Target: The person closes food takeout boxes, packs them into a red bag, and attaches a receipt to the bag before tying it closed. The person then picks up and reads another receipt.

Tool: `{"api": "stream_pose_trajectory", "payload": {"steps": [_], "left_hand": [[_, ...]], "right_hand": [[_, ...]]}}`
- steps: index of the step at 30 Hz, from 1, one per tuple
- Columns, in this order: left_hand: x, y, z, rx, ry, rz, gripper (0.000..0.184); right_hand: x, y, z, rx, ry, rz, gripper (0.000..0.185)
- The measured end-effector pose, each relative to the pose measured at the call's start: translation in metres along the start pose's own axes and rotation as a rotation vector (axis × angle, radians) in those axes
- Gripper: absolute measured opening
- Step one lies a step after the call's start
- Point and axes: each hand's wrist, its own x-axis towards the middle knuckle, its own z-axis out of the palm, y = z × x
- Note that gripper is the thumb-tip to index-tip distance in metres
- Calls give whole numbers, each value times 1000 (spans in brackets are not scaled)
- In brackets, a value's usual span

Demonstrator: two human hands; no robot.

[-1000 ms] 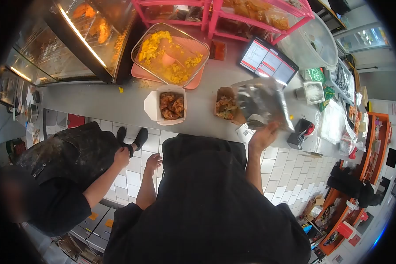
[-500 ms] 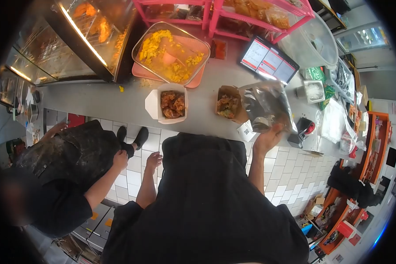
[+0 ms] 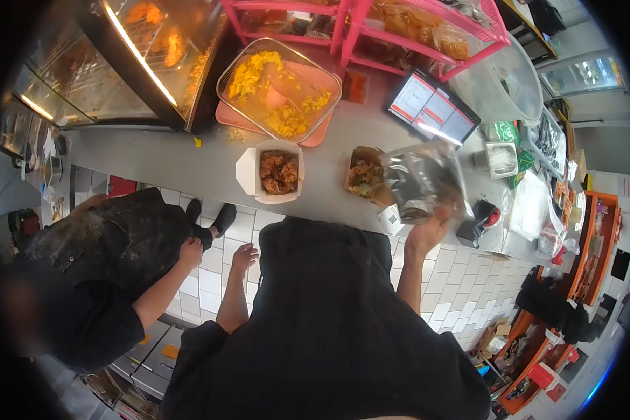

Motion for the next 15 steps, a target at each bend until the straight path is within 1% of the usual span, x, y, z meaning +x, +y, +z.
{"api": "stream_pose_trajectory", "payload": {"steps": [1,2,3,4,5,7,8,9,11,13,14,15], "left_hand": [[-7,13,5,8,-73,104,32],[-1,3,0,-98,-161,128,32],[11,-5,3,-148,-98,-8,31],[8,-3,6,-190,-59,14,31],[2,-1,15,-231,-21,33,31],[-18,15,35,-157,86,26,30],[-13,9,33,-238,41,14,29],[-8,-8,33,-340,-11,119,30],[-37,15,53,-313,132,44,31],[-45,15,62,-375,163,43,32],[-49,18,66,-325,209,-21,33],[-57,22,71,-312,231,-20,34]], "right_hand": [[8,20,-9,-156,-47,-47,47],[15,18,-4,-99,-87,-21,50],[21,15,1,177,-156,103,52],[23,-1,13,444,-193,245,54],[29,-9,19,459,-200,239,54],[55,-21,27,607,-229,551,52],[73,-18,34,631,-305,604,43],[90,-16,46,642,-329,608,43],[117,-15,87,655,-539,608,28],[124,-31,142,733,-618,829,18],[137,-14,170,658,-702,761,18],[151,7,197,584,-776,690,19]]}}
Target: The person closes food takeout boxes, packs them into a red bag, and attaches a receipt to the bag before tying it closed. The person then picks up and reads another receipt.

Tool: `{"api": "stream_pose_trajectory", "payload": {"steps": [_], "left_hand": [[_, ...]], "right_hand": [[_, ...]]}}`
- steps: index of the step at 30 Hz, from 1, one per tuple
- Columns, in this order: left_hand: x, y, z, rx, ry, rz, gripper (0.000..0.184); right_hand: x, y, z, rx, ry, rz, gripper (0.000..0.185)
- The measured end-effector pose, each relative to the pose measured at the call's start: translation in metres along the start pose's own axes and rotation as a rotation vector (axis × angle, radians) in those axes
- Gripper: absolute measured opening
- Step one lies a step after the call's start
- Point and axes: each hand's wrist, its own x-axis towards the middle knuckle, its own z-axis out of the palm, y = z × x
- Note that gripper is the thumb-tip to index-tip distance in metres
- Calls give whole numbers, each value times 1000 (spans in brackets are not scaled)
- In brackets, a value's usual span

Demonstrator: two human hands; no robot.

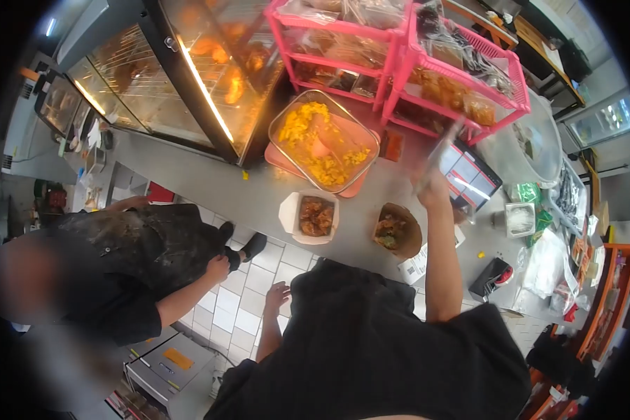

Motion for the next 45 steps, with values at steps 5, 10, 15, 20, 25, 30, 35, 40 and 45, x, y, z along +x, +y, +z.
{"api": "stream_pose_trajectory", "payload": {"steps": [5,10,15,20,25,30,35,40,45], "left_hand": [[-47,21,14,34,-39,143,35],[-48,31,27,392,-152,450,32],[-11,58,28,255,-203,133,34],[12,79,16,259,-279,175,38],[-9,67,3,212,-231,171,40],[-6,1,-55,363,-311,108,38],[54,96,-203,-342,-672,-224,36],[89,72,-125,177,-478,15,35],[32,73,-18,313,-283,231,44]], "right_hand": [[98,44,23,-403,152,-127,38],[90,45,6,-750,126,-274,41],[68,43,8,-1531,112,-507,29],[-36,-23,43,-1468,47,-444,42],[-233,-69,-13,-1186,-310,-36,45],[-370,6,-76,-1046,-554,307,103],[-336,35,-99,-1081,-446,-43,60],[-270,35,-82,-1251,113,-244,54],[-183,45,-70,-1367,-56,-523,126]]}}
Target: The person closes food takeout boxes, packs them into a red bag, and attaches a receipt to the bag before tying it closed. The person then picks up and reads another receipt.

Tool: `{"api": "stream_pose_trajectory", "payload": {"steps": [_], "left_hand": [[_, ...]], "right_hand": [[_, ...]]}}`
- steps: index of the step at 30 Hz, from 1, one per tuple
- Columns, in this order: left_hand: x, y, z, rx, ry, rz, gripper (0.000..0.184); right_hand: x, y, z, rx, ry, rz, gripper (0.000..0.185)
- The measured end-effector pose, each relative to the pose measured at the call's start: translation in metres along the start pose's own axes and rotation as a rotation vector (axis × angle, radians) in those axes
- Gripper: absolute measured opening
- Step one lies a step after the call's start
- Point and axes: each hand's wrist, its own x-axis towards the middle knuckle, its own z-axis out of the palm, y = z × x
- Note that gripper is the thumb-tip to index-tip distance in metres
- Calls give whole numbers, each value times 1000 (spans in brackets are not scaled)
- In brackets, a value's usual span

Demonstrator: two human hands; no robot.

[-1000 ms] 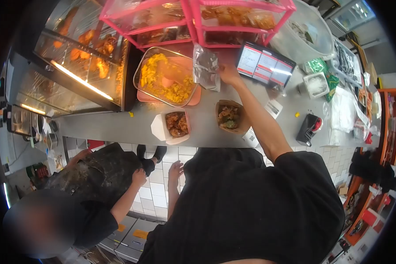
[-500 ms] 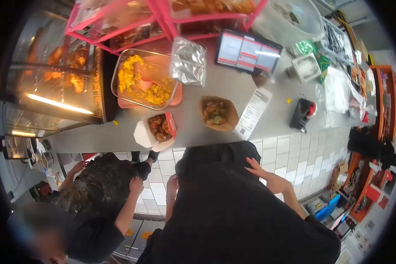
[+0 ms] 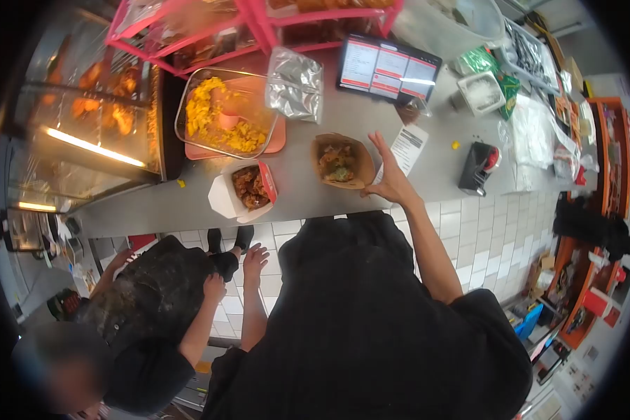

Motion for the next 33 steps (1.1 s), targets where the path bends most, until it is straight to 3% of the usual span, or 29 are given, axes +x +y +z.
{"api": "stream_pose_trajectory", "payload": {"steps": [3,4,6,7,10,13,15,17,18,21,23,25,27,28,29,31,32,33], "left_hand": [[-16,-5,12,32,35,-91,43],[-28,-7,9,5,-52,-83,42],[-38,-25,-5,-136,-182,-149,43],[-48,-31,-1,191,-207,37,43],[-76,-47,-4,148,-169,110,38],[-76,-66,-24,311,-128,-39,36],[-81,-57,-25,389,-97,-122,35],[-84,-71,-34,119,-122,38,34],[-78,-77,-36,49,-104,-62,35],[-47,-89,-50,277,-71,-103,37],[-53,-39,-27,67,36,184,40],[-31,3,-13,275,258,476,48],[-32,68,8,176,289,607,69],[-46,110,22,331,294,682,83],[-50,147,35,484,291,766,98],[-27,176,41,454,117,719,117],[-20,195,45,451,133,724,117],[-18,210,56,340,-15,725,120]], "right_hand": [[33,27,18,266,-182,-116,124],[39,21,21,273,-199,-145,124],[43,2,24,193,-212,-240,98],[46,-1,32,207,-220,-258,98],[38,-9,53,693,-299,-244,96],[28,-10,69,390,-157,-87,103],[21,-18,86,653,209,-409,102],[9,-25,93,713,211,-360,99],[6,-26,92,538,261,-357,97],[6,-38,86,235,261,-300,91],[-5,-48,79,91,223,-246,89],[-9,-58,77,70,280,-220,84],[-9,-42,88,83,266,-181,83],[-15,-36,95,84,264,-157,83],[-19,-31,102,85,262,-133,83],[-15,-27,111,195,284,-104,87],[-9,-27,113,202,276,-117,87],[-11,-25,112,299,143,-14,91]]}}
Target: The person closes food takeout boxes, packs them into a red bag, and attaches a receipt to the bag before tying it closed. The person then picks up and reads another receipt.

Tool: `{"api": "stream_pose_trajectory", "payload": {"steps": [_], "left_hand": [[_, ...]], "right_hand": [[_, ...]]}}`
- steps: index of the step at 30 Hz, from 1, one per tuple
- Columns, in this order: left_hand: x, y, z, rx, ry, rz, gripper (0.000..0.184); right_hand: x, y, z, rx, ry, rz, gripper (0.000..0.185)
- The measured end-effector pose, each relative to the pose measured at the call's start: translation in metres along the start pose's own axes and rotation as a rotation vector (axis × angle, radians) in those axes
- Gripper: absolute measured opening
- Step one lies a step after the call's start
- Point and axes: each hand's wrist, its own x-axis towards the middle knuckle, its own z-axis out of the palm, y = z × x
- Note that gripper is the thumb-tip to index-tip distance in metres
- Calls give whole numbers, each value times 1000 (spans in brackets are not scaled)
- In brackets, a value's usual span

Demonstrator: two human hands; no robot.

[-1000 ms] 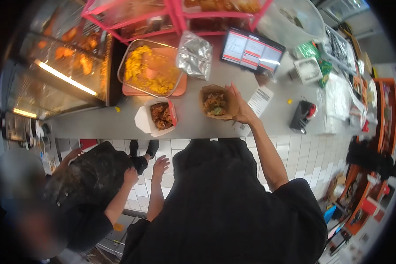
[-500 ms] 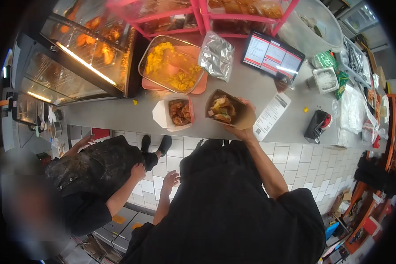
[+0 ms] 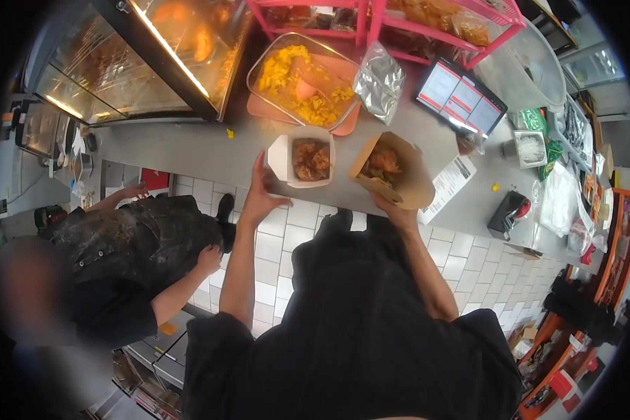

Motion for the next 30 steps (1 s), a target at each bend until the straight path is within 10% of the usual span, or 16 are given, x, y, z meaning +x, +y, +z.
{"api": "stream_pose_trajectory", "payload": {"steps": [11,15,20,26,30], "left_hand": [[62,-30,48,399,-363,262,78],[54,-26,68,448,-307,241,72],[38,-9,99,374,-134,174,64],[-49,-8,106,239,193,-166,49],[-110,-31,89,-177,-555,-405,53]], "right_hand": [[-11,-20,-29,-261,116,-79,89],[-11,2,-23,132,120,134,97],[13,-20,-47,-228,154,-12,128],[-68,-19,-142,-144,84,266,98],[-171,-11,-192,281,-132,551,63]]}}
